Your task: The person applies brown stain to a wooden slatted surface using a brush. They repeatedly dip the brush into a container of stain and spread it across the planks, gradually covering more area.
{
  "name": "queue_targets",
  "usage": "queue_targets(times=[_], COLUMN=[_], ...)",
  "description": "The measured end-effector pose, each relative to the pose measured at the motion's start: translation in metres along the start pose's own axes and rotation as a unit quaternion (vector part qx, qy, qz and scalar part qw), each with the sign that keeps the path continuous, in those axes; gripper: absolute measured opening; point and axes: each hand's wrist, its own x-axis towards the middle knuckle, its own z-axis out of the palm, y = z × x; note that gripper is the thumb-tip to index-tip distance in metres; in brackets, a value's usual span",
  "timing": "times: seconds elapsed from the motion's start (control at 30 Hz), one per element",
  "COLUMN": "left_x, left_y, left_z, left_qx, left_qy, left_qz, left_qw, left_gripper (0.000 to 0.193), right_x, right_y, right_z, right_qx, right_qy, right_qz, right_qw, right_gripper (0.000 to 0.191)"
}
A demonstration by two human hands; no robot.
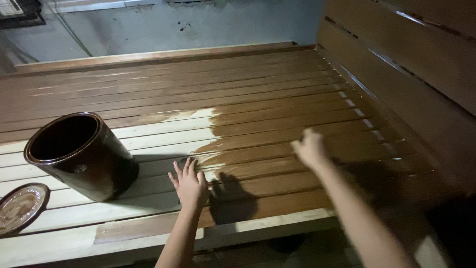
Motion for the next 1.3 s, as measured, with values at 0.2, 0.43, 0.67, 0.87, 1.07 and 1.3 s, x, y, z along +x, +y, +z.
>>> queue_targets(times=[0.2,0.43,0.67,0.87,1.07,1.3], left_x=[0.006,0.013,0.009,0.015,0.018,0.032], left_y=[-0.002,0.005,0.019,0.024,0.019,-0.007], left_z=[0.000,0.004,0.022,0.026,0.020,0.004], left_qx=[0.008,-0.007,0.002,-0.001,-0.015,-0.019], left_qy=[-0.008,0.004,-0.002,-0.018,-0.012,0.019], left_qz=[-0.004,-0.005,-0.009,-0.006,-0.004,-0.034], left_qw=[1.000,1.000,1.000,1.000,1.000,0.999], left_gripper=[0.052,0.053,0.052,0.053,0.052,0.051], right_x=[-0.030,0.033,0.089,0.059,-0.044,0.009], right_y=[-0.085,0.002,0.159,0.116,-0.033,-0.045], right_z=[0.093,0.056,-0.112,-0.058,0.086,0.071], right_qx=[0.026,0.198,-0.039,-0.027,-0.075,0.304], right_qy=[-0.056,-0.045,0.134,0.111,0.159,0.024], right_qz=[-0.078,0.067,0.077,0.092,-0.212,-0.141], right_qw=[0.995,0.977,0.987,0.989,0.961,0.942], right_gripper=[0.024,0.012,0.031,0.046,0.028,0.025])
